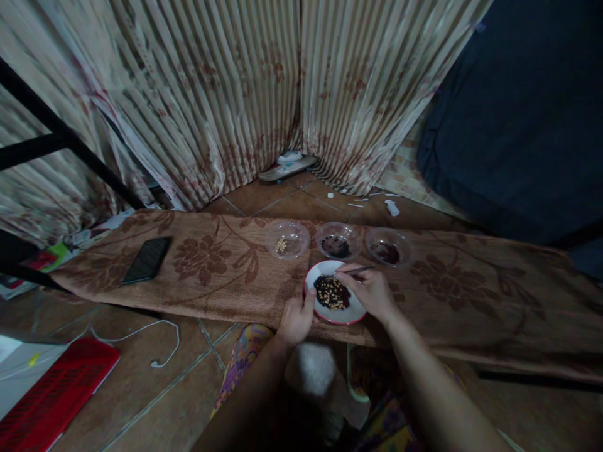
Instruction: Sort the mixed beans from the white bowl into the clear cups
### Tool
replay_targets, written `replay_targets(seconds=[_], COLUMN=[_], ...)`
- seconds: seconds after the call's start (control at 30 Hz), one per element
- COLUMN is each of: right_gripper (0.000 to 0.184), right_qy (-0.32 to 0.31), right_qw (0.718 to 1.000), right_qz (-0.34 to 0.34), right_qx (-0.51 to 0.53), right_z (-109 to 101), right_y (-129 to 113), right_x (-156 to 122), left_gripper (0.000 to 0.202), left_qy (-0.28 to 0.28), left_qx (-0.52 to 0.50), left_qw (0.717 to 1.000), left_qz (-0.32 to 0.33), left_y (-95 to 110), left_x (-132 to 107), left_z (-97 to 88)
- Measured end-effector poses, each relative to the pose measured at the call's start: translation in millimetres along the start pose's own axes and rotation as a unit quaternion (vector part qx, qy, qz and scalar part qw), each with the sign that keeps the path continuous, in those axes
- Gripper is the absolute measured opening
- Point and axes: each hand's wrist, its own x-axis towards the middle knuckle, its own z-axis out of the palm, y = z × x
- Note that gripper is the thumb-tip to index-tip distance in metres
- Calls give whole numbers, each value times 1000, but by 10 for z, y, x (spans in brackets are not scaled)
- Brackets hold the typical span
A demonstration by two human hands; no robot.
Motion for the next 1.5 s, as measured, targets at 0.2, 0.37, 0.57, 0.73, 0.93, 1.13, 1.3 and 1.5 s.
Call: replay_targets(seconds=[0.2, 0.37, 0.57, 0.73, 0.93, 1.13, 1.3, 1.5], right_gripper=[24, 22, 21, 18, 18, 19, 19, 19], right_qy=[-48, -56, -63, -66, -76, -89, -88, -93], right_qw=[999, 998, 997, 996, 996, 995, 996, 995], right_qz=[-10, -7, -18, -29, -34, -25, -20, -16], right_qx=[-6, -25, -37, -45, -37, -27, -24, -4], right_z=[111, 130, 138, 148, 149, 143, 136, 124], right_y=[-52, -2, -1, -23, -11, 9, -3, 31], right_x=[36, 38, 45, 44, 44, 35, 26, 10], left_gripper=[56, 52, 53, 56, 57, 54, 52, 51], left_qy=[1, 3, 3, 4, 4, 1, 5, 0], left_qx=[2, 11, -9, -16, -9, -18, -25, -24], left_qw=[1000, 1000, 1000, 1000, 1000, 1000, 999, 1000], left_qz=[4, 0, -1, 10, 10, 10, 19, 16], left_y=[23, 39, 32, 9, 8, -13, -26, -9], left_x=[-1, -3, -8, -1, 3, 8, 4, 3], left_z=[5, 4, 3, 17, 21, 25, 40, 37])
